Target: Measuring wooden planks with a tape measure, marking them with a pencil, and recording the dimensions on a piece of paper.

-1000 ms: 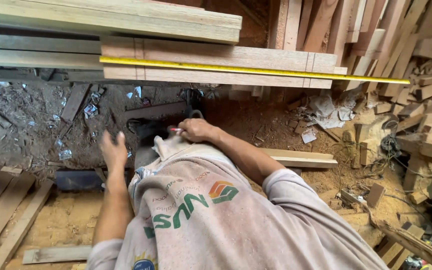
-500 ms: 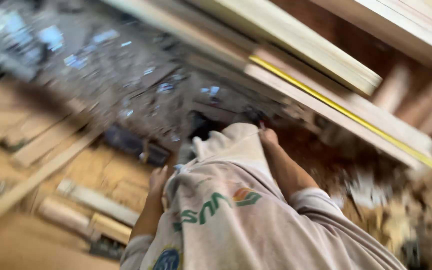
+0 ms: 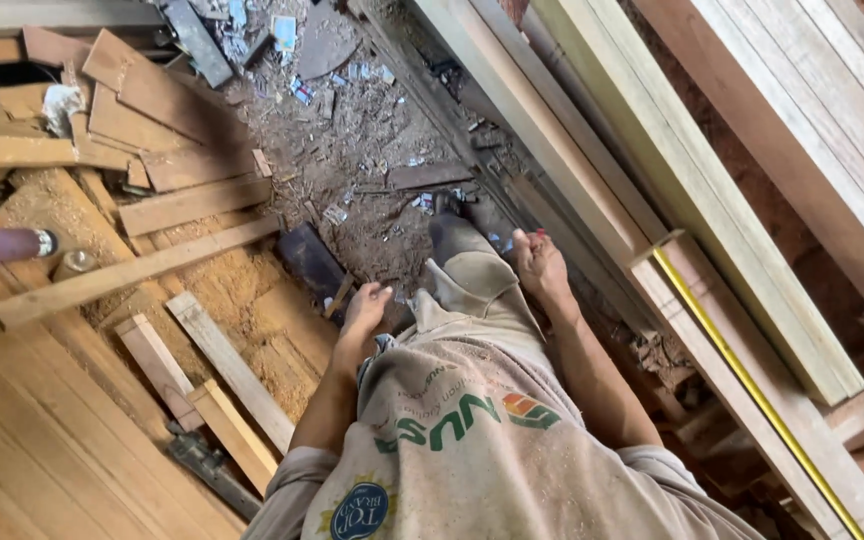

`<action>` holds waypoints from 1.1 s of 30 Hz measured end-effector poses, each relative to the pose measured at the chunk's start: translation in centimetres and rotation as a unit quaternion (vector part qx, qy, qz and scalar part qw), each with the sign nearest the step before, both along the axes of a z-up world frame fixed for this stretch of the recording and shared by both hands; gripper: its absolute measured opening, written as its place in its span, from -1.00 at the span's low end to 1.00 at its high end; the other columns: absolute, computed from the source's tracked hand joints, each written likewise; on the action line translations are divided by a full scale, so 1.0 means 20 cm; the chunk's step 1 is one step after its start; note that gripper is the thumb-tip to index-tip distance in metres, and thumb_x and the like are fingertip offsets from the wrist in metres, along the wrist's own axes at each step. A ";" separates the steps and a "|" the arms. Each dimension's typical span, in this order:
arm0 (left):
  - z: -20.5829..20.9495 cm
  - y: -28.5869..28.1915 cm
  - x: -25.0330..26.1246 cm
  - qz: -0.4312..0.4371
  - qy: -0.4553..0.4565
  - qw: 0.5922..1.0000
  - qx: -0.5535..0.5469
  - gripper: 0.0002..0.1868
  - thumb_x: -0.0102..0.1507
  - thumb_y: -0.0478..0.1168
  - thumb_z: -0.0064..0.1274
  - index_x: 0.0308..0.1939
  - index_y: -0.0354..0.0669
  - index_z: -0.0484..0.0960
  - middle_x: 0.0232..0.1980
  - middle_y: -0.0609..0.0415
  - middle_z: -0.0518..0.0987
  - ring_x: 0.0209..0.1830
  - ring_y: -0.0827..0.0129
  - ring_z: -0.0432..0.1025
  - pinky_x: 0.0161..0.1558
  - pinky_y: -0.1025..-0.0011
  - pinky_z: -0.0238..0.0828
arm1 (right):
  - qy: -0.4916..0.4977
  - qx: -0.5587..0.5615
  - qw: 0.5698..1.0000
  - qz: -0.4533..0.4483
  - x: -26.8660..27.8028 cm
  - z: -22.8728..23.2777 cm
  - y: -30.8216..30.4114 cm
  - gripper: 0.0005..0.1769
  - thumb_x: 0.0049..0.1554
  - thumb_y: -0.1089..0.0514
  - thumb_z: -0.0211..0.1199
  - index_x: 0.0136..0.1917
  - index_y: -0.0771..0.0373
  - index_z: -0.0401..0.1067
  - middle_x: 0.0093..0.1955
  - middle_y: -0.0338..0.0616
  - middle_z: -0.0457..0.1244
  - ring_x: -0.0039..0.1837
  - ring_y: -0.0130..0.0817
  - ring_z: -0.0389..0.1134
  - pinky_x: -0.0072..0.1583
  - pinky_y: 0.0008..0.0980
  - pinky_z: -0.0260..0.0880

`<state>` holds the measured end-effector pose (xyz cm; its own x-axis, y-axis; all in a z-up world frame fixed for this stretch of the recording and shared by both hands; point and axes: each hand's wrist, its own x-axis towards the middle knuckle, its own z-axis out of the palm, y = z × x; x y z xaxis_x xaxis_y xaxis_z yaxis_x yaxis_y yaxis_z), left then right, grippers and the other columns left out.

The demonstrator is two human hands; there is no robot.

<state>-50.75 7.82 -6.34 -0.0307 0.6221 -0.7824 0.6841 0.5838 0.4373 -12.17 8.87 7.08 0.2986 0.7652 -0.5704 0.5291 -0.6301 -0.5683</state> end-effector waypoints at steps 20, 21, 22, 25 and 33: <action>0.63 2.70 1.42 -0.131 -0.104 0.935 0.312 -0.03 0.35 0.20 0.10 0.59 -0.20 -0.07 0.49 -0.21 0.37 0.29 0.13 0.50 0.05 0.17 0.64 | 0.115 0.446 0.852 -0.249 0.59 -0.04 1.94 -0.90 0.17 0.39 0.13 -0.10 0.23 0.38 -0.22 -0.11 0.30 -0.27 -0.45 0.26 -0.26 -0.52 0.36; 0.63 2.75 1.50 -0.129 -0.103 0.937 0.307 -0.03 0.35 0.20 0.10 0.59 -0.20 -0.07 0.49 -0.21 0.37 0.29 0.13 0.50 0.05 0.17 0.64 | 0.116 0.440 0.855 -0.249 0.58 -0.04 2.00 -0.90 0.17 0.39 0.13 -0.10 0.23 0.38 -0.22 -0.11 0.30 -0.27 -0.45 0.26 -0.26 -0.52 0.36; 0.64 2.80 1.59 -0.106 -0.107 0.946 0.287 0.10 0.29 0.17 0.25 0.61 -0.15 -0.16 0.56 -0.30 0.23 0.43 -0.06 0.33 0.22 0.00 0.48 | 0.094 0.443 0.856 -0.248 0.57 -0.04 2.07 -0.93 0.16 0.37 0.15 -0.09 0.26 0.38 -0.20 -0.09 0.29 -0.25 -0.42 0.28 -0.24 -0.48 0.39; 0.59 2.88 1.77 -0.077 -0.100 0.955 0.268 0.27 0.22 0.19 0.35 0.63 -0.02 -0.33 0.66 -0.33 0.08 0.51 -0.24 0.26 0.21 -0.06 0.50 | 0.061 0.467 0.852 -0.229 0.58 -0.07 2.23 -0.93 0.13 0.35 0.18 -0.09 0.27 0.37 -0.20 -0.09 0.29 -0.23 -0.37 0.29 -0.22 -0.41 0.40; 0.59 2.83 1.84 -0.016 -0.137 0.962 0.238 0.17 0.27 -0.18 0.28 0.61 0.14 -0.39 0.75 -0.19 -0.10 0.24 -0.14 0.59 -0.18 0.19 0.75 | -0.003 0.475 0.856 -0.203 0.54 -0.13 2.38 -0.90 0.13 0.34 0.21 -0.10 0.25 0.32 -0.22 -0.16 0.24 -0.25 -0.37 0.22 -0.22 -0.40 0.32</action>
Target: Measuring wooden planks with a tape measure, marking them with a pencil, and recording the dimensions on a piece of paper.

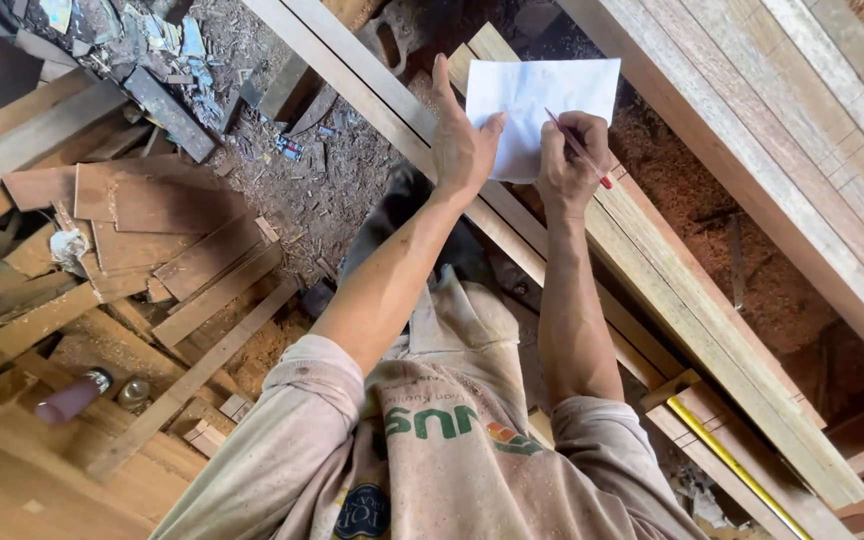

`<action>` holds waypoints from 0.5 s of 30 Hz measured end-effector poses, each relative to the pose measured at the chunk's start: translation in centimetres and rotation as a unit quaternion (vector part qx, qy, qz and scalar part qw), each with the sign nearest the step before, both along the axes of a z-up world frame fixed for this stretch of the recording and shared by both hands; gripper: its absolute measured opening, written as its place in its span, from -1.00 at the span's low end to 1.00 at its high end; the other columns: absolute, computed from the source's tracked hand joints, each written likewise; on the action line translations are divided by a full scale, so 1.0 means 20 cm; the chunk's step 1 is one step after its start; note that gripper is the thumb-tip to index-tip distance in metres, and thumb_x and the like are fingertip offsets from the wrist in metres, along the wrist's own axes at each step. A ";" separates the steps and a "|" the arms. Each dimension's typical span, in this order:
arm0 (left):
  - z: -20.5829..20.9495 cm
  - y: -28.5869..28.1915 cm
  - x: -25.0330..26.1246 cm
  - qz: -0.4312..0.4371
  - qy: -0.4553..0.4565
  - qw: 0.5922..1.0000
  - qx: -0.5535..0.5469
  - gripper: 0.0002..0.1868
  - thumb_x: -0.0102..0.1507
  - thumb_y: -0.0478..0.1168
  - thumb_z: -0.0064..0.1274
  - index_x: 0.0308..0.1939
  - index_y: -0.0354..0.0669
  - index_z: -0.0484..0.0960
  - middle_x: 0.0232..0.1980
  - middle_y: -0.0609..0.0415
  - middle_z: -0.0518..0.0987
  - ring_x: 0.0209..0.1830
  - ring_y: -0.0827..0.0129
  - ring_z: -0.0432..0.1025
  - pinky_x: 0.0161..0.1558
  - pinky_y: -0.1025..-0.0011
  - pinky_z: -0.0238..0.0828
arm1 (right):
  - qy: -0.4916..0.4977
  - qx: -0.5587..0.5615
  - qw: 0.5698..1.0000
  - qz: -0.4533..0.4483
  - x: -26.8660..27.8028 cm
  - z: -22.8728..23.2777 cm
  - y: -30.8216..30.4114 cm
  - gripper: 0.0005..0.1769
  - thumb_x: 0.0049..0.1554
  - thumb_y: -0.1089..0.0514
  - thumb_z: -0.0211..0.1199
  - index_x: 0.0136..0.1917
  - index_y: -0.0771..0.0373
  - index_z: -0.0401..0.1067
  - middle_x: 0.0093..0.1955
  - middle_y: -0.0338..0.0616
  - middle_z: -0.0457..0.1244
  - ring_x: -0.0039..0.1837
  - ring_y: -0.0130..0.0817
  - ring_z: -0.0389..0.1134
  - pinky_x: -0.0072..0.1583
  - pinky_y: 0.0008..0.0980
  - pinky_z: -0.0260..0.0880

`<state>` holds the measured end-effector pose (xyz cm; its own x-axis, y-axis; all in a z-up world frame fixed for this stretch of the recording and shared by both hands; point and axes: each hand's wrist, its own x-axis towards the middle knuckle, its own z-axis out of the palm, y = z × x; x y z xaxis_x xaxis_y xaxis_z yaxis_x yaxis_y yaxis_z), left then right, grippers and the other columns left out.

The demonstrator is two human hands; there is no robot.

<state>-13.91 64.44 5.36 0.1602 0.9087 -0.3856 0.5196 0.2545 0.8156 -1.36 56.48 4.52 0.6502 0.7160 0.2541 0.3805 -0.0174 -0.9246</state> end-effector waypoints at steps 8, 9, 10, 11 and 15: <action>-0.12 -0.08 -0.11 -0.006 -0.079 0.997 -0.013 0.13 0.25 -0.23 0.34 0.62 -0.08 -0.24 0.68 -0.38 -0.04 0.68 -0.22 -0.04 0.57 -0.03 0.02 | -0.071 0.028 0.996 0.054 0.01 -0.06 0.01 -0.89 0.16 0.44 0.21 -0.12 0.33 0.32 -0.21 -0.05 0.29 -0.32 -0.33 0.24 -0.27 -0.41 0.32; -0.11 -0.06 -0.10 -0.008 -0.080 0.997 -0.016 0.13 0.25 -0.23 0.34 0.62 -0.08 -0.24 0.68 -0.38 -0.04 0.68 -0.22 -0.04 0.57 -0.03 0.02 | -0.073 0.025 0.996 0.053 0.02 -0.06 0.01 -0.89 0.16 0.44 0.21 -0.12 0.33 0.32 -0.21 -0.05 0.29 -0.32 -0.33 0.24 -0.27 -0.41 0.32; -0.10 -0.05 -0.10 -0.019 -0.087 0.996 -0.024 0.12 0.28 -0.20 0.31 0.62 -0.09 -0.28 0.69 -0.38 -0.09 0.70 -0.21 -0.11 0.58 -0.04 -0.01 | -0.054 0.017 0.997 0.053 0.03 -0.06 0.00 -0.89 0.17 0.42 0.21 -0.11 0.31 0.32 -0.22 -0.07 0.28 -0.34 -0.37 0.20 -0.30 -0.43 0.26; -0.09 -0.01 -0.11 -0.027 -0.090 0.995 -0.028 0.11 0.31 -0.17 0.28 0.63 -0.10 -0.32 0.70 -0.37 -0.14 0.72 -0.20 -0.18 0.60 -0.06 -0.05 | -0.031 0.014 0.998 0.056 0.03 -0.08 0.01 -0.89 0.19 0.41 0.21 -0.10 0.29 0.32 -0.23 -0.10 0.27 -0.36 -0.41 0.17 -0.33 -0.45 0.20; -0.17 0.04 -0.12 -0.034 -0.087 0.995 0.022 0.10 0.31 -0.08 0.31 0.63 -0.04 -0.25 0.72 -0.23 -0.07 0.72 -0.14 -0.05 0.58 -0.03 0.11 | -0.018 -0.018 0.999 0.038 0.01 -0.06 0.01 -0.89 0.18 0.38 0.24 -0.10 0.30 0.33 -0.24 -0.12 0.29 -0.34 -0.38 0.23 -0.29 -0.42 0.28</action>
<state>-16.31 65.18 1.92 0.2832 0.9089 -0.3062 0.3841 0.1851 0.9045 -1.10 56.70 3.31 0.5845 0.7721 0.2493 0.4147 -0.0202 -0.9097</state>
